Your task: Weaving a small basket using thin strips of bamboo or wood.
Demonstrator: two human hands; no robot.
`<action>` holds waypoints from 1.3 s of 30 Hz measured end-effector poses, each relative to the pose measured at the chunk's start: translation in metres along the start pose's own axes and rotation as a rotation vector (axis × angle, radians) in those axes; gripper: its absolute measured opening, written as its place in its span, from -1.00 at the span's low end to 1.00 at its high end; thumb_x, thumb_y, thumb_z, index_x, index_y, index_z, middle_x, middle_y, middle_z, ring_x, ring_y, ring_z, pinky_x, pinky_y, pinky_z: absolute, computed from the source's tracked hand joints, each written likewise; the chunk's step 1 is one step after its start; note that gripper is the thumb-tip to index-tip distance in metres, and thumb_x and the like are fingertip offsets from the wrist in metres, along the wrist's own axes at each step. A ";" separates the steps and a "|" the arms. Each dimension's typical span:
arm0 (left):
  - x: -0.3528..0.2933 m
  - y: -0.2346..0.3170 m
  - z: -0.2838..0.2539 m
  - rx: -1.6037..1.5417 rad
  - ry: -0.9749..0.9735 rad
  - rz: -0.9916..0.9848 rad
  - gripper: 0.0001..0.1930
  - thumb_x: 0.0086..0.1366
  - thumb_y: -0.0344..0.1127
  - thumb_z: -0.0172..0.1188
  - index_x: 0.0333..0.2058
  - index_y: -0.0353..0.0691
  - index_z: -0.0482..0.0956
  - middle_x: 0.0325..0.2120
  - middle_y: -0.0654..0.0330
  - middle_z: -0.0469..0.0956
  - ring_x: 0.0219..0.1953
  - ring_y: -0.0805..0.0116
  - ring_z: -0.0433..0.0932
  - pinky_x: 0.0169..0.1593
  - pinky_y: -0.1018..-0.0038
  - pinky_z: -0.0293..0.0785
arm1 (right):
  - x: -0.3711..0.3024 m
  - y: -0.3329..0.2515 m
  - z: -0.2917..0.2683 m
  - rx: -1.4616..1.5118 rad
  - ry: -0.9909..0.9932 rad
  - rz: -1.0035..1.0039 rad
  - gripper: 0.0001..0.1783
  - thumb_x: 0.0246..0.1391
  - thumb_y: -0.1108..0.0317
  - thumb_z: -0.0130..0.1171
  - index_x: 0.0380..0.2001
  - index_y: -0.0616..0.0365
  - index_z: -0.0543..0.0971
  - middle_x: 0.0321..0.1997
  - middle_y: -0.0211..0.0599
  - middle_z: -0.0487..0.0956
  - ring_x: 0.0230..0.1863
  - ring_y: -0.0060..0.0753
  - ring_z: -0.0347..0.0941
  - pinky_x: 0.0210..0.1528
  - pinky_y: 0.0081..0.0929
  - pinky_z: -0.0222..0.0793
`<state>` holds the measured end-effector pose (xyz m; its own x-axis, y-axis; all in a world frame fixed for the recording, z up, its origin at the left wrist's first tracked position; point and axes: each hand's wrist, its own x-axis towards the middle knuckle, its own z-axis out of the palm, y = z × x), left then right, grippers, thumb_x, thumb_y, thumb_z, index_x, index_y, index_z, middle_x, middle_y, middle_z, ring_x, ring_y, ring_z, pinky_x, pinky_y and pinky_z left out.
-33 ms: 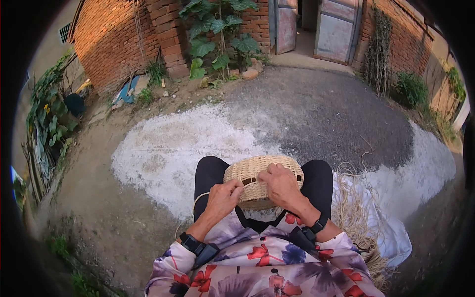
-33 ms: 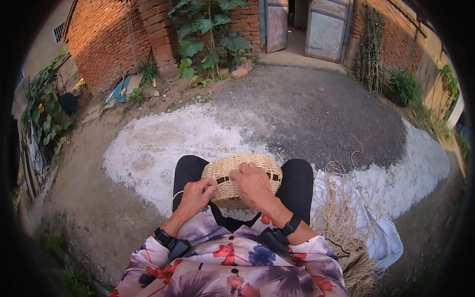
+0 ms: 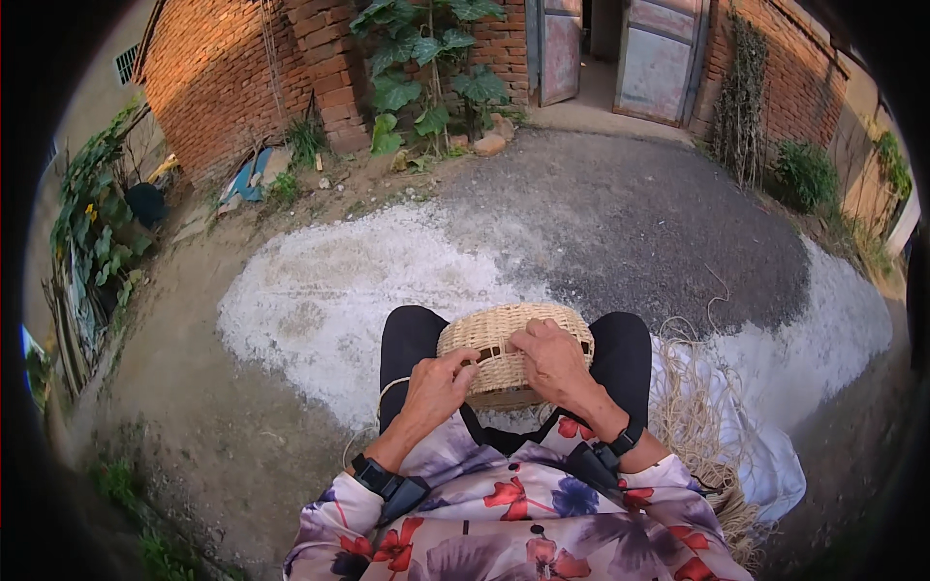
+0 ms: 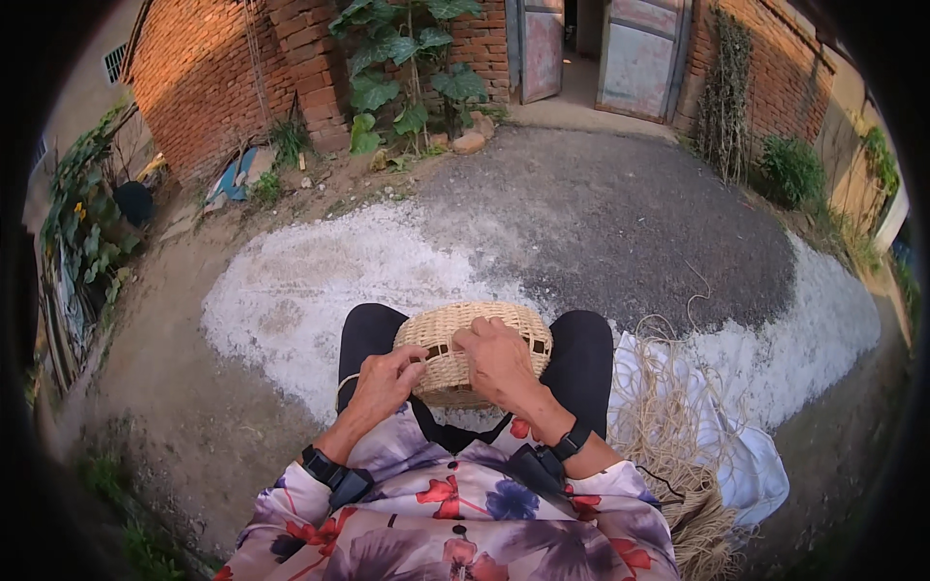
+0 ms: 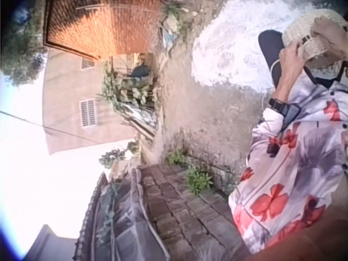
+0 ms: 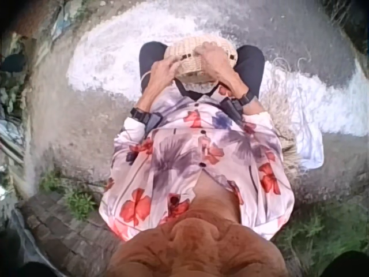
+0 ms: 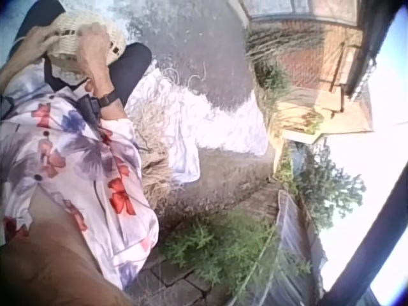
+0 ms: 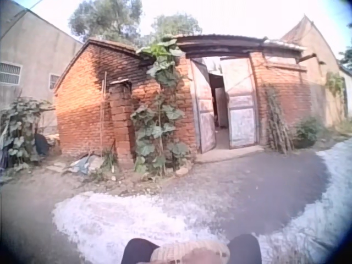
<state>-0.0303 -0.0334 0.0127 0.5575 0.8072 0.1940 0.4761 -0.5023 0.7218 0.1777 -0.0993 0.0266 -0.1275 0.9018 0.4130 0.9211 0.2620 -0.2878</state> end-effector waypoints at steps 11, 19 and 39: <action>0.041 0.022 -0.005 -0.955 -0.587 -0.497 -0.58 0.27 -0.33 0.13 0.09 -0.30 0.42 -0.56 0.25 0.55 -0.78 0.75 0.10 -0.72 0.71 0.01 | -0.008 0.017 -0.021 0.275 0.034 0.080 -0.68 -0.11 0.61 -0.01 -0.27 0.06 0.56 -0.34 -0.18 0.40 -0.19 -0.07 0.39 -0.18 -0.16 0.34; 0.053 0.036 0.008 -0.710 -0.772 -0.417 -0.51 0.29 -0.27 0.16 0.15 -0.31 0.38 -0.60 0.28 0.49 -0.72 0.71 0.25 -0.69 0.69 0.07 | -0.037 0.037 -0.022 0.382 0.036 0.151 -0.68 -0.07 0.65 -0.02 -0.24 0.10 0.57 -0.39 -0.25 0.39 -0.21 -0.22 0.40 -0.14 -0.35 0.32; 0.023 0.103 -0.064 -1.060 -0.207 0.120 -0.75 0.26 -0.45 0.23 -0.11 -0.31 0.46 -0.35 0.13 0.57 -0.41 0.48 0.58 -0.33 0.57 0.55 | -0.010 -0.047 -0.073 1.572 -0.023 0.311 -0.47 0.12 0.35 0.28 0.12 0.23 0.36 -0.23 -0.42 0.53 -0.25 -0.63 0.46 -0.20 -0.67 0.38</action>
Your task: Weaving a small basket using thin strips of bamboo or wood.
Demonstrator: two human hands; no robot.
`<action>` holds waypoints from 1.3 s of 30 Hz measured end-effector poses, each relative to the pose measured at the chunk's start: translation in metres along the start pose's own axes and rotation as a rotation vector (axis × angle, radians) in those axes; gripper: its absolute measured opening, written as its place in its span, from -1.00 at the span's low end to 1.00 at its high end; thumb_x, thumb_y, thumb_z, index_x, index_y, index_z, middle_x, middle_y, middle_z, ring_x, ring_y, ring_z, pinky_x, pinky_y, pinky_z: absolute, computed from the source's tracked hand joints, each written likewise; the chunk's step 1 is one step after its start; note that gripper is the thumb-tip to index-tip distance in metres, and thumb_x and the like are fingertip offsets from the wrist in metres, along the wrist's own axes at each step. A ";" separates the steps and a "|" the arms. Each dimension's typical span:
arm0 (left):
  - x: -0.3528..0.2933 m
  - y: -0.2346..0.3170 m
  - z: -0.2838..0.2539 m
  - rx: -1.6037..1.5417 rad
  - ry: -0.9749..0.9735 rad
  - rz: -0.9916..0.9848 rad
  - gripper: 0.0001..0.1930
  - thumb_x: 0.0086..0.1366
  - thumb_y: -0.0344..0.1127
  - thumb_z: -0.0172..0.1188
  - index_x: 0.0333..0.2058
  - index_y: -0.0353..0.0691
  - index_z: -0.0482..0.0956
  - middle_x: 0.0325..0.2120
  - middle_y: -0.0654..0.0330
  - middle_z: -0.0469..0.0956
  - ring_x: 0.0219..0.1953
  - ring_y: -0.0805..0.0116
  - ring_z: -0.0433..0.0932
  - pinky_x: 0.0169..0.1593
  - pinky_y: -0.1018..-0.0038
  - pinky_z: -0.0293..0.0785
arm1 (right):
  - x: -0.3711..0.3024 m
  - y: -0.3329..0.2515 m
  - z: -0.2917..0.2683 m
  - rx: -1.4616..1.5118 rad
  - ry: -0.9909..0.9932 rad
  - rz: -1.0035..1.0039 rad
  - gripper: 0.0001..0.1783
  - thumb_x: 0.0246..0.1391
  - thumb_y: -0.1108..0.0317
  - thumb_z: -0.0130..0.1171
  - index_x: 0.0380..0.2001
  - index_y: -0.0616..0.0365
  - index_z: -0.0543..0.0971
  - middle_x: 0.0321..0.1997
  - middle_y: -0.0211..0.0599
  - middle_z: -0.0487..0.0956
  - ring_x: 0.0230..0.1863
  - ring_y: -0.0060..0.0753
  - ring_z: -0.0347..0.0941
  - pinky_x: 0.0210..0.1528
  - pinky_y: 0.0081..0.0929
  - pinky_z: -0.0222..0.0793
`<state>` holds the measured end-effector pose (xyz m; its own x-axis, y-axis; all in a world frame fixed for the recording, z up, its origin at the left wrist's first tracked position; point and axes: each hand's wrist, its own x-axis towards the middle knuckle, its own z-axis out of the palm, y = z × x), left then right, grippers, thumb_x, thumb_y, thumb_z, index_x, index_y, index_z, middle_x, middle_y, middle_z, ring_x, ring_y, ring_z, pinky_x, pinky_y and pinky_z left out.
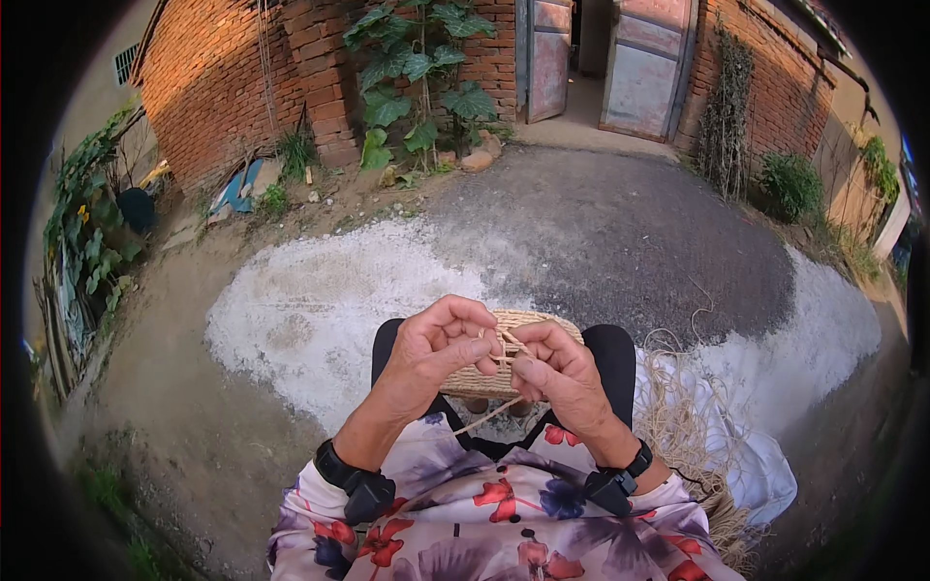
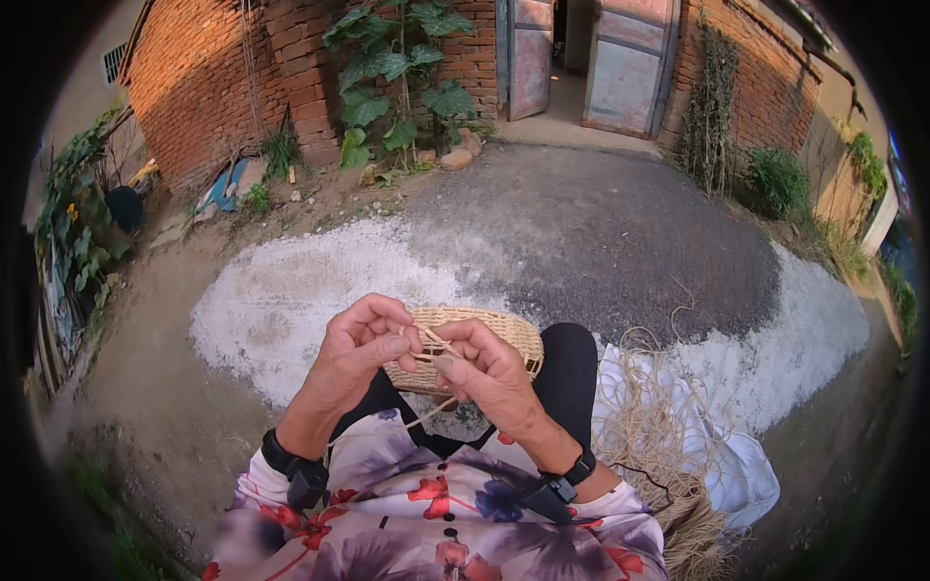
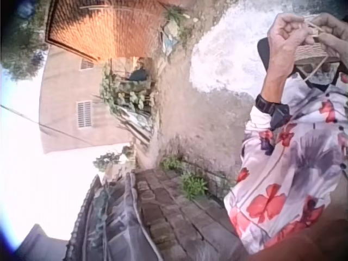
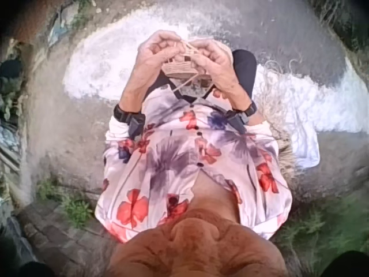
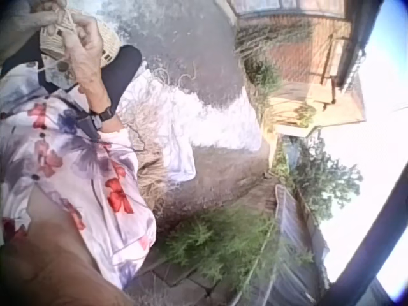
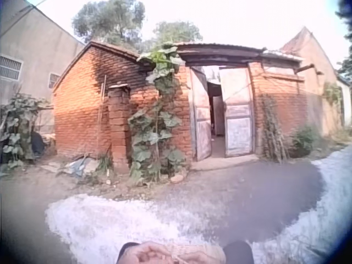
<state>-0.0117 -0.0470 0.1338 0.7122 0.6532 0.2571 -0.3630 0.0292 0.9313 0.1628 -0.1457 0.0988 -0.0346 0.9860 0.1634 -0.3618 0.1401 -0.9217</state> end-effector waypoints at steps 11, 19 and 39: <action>-0.013 -0.098 -0.015 1.219 0.038 0.048 -0.79 0.22 -0.38 0.16 -0.17 -0.23 0.63 -0.38 -0.01 0.62 -0.34 0.02 0.62 -0.25 0.27 0.52 | -0.014 0.034 -0.034 -0.465 0.427 -0.114 -0.86 0.15 0.41 0.22 -0.39 0.29 0.56 -0.49 -0.55 0.53 -0.43 -0.81 0.34 -0.40 -0.71 0.28; -0.018 -0.100 -0.035 1.073 0.214 0.194 -0.69 0.23 -0.45 0.09 -0.04 -0.21 0.54 -0.40 -0.04 0.61 -0.38 -0.03 0.61 -0.29 0.20 0.54 | 0.012 0.060 -0.032 -0.831 0.421 -0.122 -0.87 0.04 0.44 0.21 -0.51 0.25 0.52 -0.65 -0.43 0.48 -0.55 -0.75 0.32 -0.50 -0.60 0.27; 0.002 -0.120 -0.019 0.774 0.410 -0.047 -0.38 0.16 -0.52 0.07 0.23 0.04 0.32 -0.56 0.01 0.59 -0.49 -0.04 0.59 -0.34 0.18 0.51 | 0.036 0.060 -0.023 -1.326 0.244 -0.189 -0.90 0.04 0.43 0.16 -0.40 0.16 0.44 -0.59 0.00 0.52 -0.46 0.17 0.52 -0.41 0.00 0.37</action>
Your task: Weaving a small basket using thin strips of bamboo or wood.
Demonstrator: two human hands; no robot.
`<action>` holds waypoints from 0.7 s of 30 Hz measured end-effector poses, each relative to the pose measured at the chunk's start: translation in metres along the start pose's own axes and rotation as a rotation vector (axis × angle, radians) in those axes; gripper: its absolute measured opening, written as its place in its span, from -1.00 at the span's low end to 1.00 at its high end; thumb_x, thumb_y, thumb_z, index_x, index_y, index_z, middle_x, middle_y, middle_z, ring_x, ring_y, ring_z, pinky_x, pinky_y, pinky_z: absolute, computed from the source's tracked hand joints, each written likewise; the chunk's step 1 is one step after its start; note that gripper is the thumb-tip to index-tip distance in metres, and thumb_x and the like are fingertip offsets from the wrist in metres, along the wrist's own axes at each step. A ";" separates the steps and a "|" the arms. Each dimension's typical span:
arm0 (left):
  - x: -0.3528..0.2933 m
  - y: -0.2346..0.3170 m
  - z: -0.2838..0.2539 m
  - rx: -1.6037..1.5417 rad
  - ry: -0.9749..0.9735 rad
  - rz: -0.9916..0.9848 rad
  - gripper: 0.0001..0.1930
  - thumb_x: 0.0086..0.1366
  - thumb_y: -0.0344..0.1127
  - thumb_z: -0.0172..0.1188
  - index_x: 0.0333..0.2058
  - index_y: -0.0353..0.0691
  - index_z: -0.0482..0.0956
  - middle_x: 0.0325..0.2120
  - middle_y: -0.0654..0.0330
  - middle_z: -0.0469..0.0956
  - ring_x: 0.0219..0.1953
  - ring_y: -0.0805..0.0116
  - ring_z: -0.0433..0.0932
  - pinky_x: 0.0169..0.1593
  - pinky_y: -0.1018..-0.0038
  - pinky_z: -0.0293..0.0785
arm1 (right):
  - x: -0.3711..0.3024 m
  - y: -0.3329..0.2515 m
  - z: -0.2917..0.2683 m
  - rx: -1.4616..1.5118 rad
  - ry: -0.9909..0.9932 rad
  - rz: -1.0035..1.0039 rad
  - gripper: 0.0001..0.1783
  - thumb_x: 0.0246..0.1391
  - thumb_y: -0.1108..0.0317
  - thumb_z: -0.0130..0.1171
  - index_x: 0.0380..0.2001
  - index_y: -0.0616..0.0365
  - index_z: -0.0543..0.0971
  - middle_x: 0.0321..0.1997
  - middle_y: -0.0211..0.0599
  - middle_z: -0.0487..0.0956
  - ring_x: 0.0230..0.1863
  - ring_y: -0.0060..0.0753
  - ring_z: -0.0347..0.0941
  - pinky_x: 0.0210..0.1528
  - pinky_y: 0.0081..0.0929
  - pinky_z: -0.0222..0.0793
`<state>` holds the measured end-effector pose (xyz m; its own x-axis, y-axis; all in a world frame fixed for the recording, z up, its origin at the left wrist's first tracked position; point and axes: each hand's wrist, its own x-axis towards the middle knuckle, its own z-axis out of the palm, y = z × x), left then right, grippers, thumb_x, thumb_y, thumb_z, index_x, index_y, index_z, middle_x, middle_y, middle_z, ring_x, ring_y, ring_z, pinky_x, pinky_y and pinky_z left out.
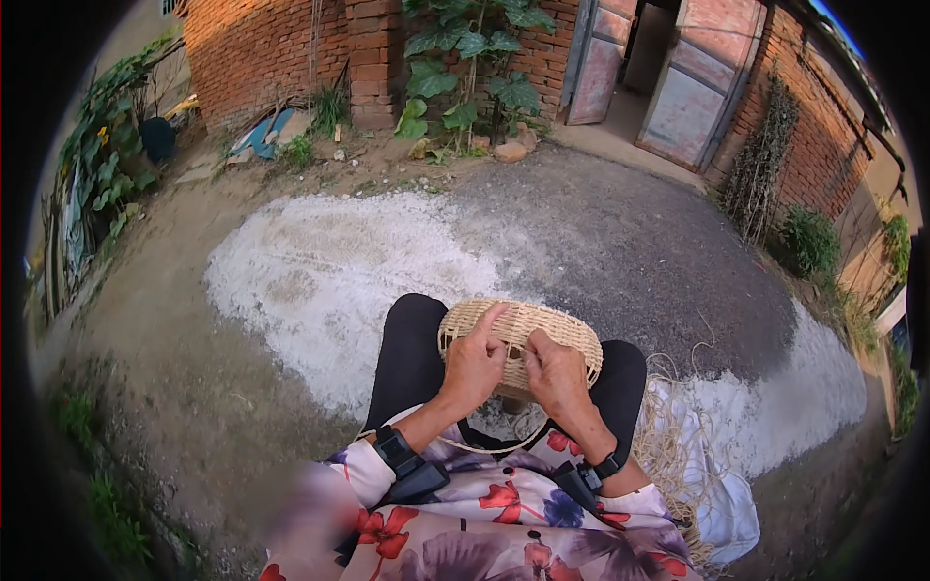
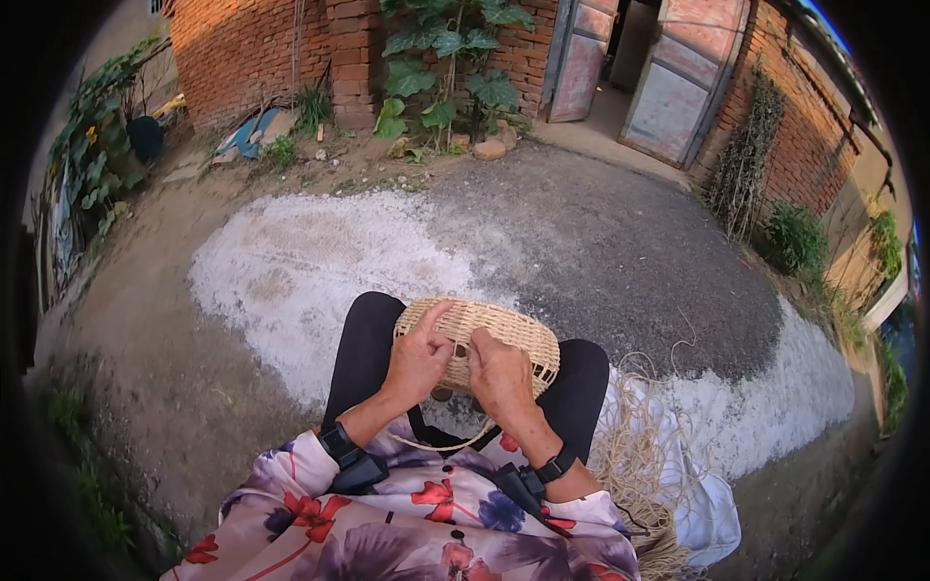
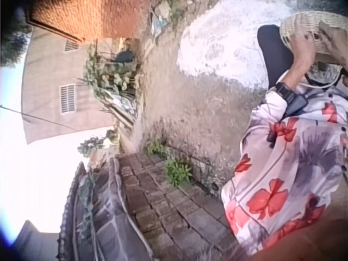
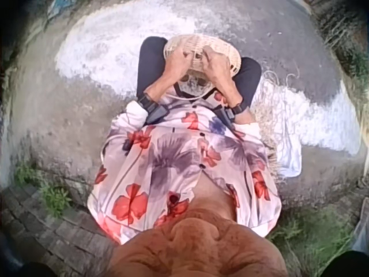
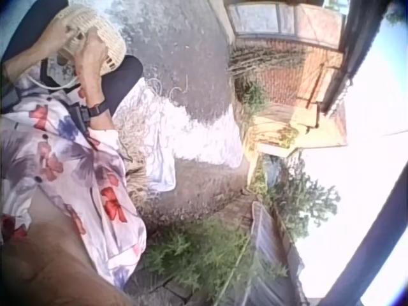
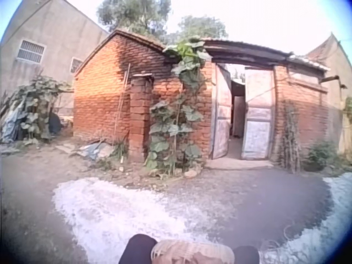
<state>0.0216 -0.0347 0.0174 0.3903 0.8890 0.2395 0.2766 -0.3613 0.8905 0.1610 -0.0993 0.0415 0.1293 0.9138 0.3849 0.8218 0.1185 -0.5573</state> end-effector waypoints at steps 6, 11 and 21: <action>0.002 -0.003 -0.034 0.360 0.316 0.212 -0.58 -0.01 -0.58 0.09 -0.11 -0.13 0.48 -0.64 0.22 0.45 -0.59 0.26 0.50 -0.46 0.34 0.43 | 0.008 -0.008 -0.027 -0.222 0.237 -0.421 -0.86 0.04 0.42 0.19 -0.32 0.21 0.49 -0.39 -0.09 0.52 -0.49 -0.01 0.50 -0.43 -0.16 0.39; 0.001 0.001 -0.101 0.357 0.389 0.138 -0.68 -0.02 -0.64 0.10 -0.24 -0.20 0.49 -0.63 0.27 0.45 -0.64 0.48 0.43 -0.55 0.49 0.37 | 0.016 -0.023 -0.027 0.258 0.121 -0.073 -0.84 0.08 0.44 0.17 -0.26 0.24 0.53 -0.34 -0.13 0.49 -0.39 -0.12 0.51 -0.31 -0.28 0.40; -0.012 0.026 -0.079 -0.339 -0.069 -0.124 -0.66 0.28 -0.51 0.06 0.04 -0.25 0.38 -0.29 0.11 0.59 -0.51 0.52 0.57 -0.45 0.61 0.54 | 0.001 -0.037 -0.007 0.394 0.060 -0.038 -0.85 0.16 0.41 0.17 -0.30 0.28 0.62 -0.38 -0.17 0.61 -0.41 -0.49 0.52 -0.35 -0.47 0.41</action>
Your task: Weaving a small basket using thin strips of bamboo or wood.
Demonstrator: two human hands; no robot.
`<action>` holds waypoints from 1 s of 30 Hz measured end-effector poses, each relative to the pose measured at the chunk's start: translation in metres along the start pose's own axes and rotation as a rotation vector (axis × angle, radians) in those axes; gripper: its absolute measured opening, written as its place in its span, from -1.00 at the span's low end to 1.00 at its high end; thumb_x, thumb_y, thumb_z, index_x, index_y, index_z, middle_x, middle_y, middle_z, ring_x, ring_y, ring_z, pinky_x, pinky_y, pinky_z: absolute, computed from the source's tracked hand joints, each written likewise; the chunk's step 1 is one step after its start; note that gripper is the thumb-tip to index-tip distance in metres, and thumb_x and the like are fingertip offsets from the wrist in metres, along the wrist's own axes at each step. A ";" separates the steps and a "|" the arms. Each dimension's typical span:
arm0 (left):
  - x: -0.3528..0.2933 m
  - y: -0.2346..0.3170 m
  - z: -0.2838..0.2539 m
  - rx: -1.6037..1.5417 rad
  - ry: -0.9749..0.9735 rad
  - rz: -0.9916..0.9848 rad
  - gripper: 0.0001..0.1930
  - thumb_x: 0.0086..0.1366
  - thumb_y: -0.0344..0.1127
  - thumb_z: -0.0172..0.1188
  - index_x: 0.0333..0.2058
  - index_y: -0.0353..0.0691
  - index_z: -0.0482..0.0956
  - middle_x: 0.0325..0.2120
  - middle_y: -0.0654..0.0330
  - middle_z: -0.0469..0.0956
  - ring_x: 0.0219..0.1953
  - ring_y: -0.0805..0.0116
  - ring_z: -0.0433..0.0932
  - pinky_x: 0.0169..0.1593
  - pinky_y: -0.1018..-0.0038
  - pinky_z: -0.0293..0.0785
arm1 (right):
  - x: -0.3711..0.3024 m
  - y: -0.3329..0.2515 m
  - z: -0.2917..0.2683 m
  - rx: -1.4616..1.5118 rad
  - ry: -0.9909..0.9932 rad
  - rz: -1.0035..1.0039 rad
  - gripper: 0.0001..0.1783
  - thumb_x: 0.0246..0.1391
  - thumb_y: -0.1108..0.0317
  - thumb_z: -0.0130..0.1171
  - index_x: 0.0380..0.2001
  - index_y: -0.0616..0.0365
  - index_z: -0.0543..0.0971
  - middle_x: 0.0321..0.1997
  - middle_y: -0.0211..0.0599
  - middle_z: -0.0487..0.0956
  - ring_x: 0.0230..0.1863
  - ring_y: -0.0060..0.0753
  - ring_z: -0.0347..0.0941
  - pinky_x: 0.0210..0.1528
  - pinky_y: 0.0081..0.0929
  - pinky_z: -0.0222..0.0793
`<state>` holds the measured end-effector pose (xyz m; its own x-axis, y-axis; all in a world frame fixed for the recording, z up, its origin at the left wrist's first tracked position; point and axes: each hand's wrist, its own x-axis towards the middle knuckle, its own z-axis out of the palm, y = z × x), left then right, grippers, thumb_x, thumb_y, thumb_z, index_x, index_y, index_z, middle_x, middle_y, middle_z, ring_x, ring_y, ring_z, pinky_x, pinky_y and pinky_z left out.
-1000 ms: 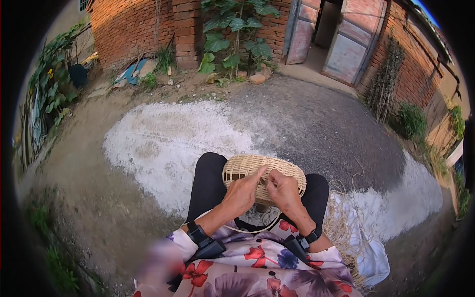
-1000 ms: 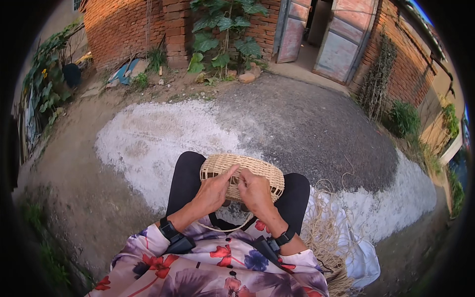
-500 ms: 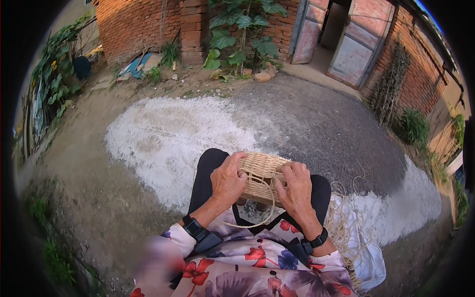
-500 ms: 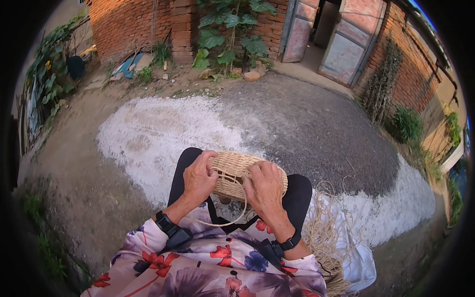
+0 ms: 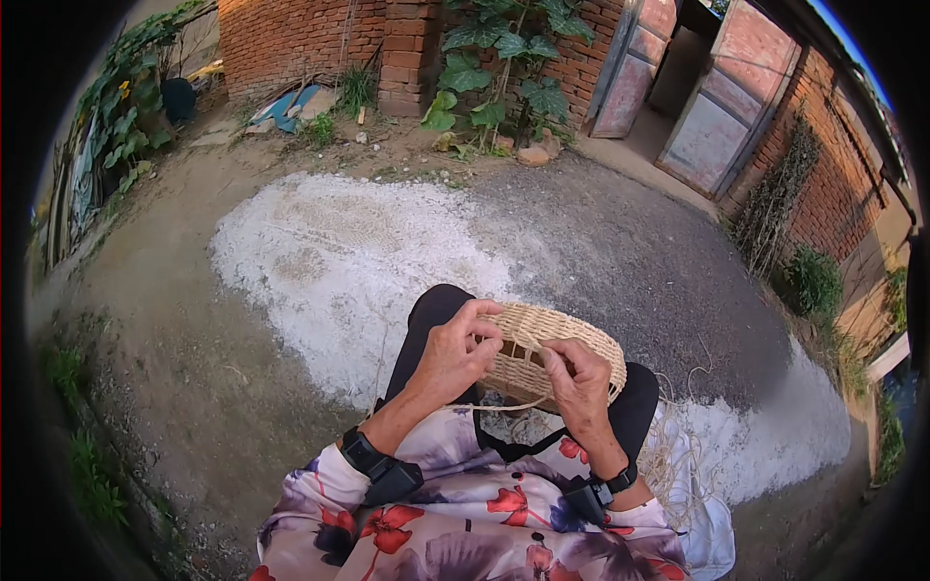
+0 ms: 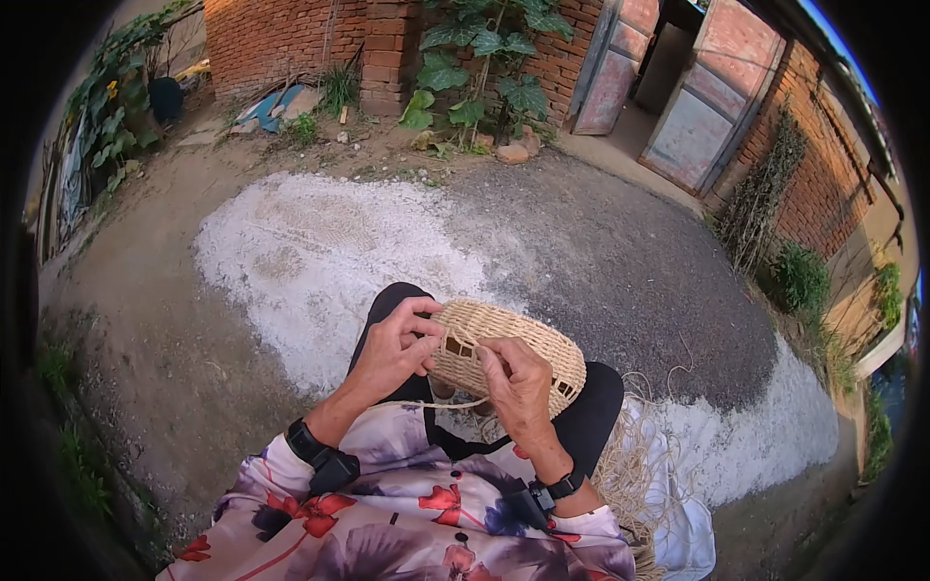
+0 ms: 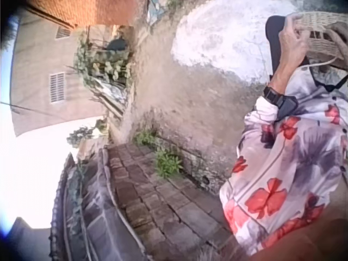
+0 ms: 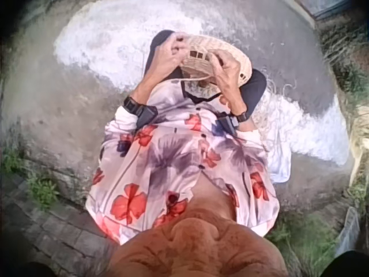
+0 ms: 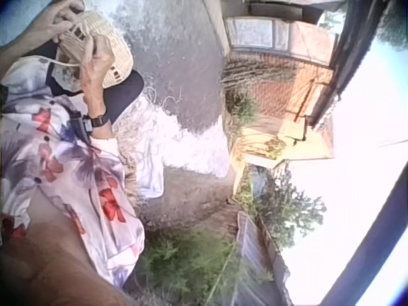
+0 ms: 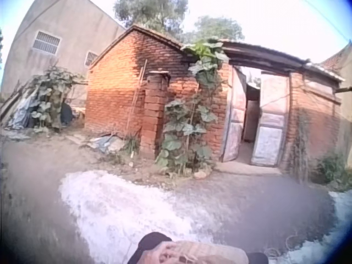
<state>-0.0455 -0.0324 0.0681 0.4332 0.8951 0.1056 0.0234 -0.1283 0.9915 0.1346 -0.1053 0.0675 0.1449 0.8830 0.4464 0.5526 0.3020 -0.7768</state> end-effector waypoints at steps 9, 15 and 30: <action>0.017 -0.051 0.025 0.192 -0.214 -0.005 -0.45 0.32 -0.56 -0.14 0.28 -0.05 0.26 -0.17 -0.07 0.62 -0.55 0.45 0.60 -0.48 0.51 0.57 | 0.012 0.027 0.010 -0.388 0.003 0.066 -0.88 -0.05 0.42 0.18 -0.55 0.25 0.55 -0.71 -0.14 0.48 -0.68 -0.33 0.45 -0.56 -0.37 0.32; 0.027 -0.055 0.033 0.115 -0.220 -0.010 -0.42 0.29 -0.59 -0.14 0.28 -0.03 0.25 -0.36 0.12 0.58 -0.56 0.48 0.59 -0.45 0.51 0.57 | 0.024 0.024 0.016 -0.526 -0.049 0.033 -0.89 -0.12 0.38 0.18 -0.57 0.19 0.56 -0.66 0.00 0.52 -0.57 0.06 0.52 -0.45 -0.11 0.42; 0.024 -0.043 0.041 0.516 0.163 0.278 -0.65 -0.01 -0.55 0.09 -0.19 -0.11 0.50 -0.55 0.18 0.47 -0.56 0.25 0.52 -0.45 0.31 0.44 | 0.001 0.047 -0.047 0.318 0.129 0.388 -0.86 0.15 0.42 0.17 -0.22 0.19 0.53 -0.42 -0.47 0.53 -0.53 -0.75 0.38 -0.57 -0.70 0.24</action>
<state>0.0011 -0.0225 0.0245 0.3434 0.8468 0.4063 0.3807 -0.5210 0.7640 0.1998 -0.1069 0.0522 0.4008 0.9062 0.1344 0.1643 0.0732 -0.9837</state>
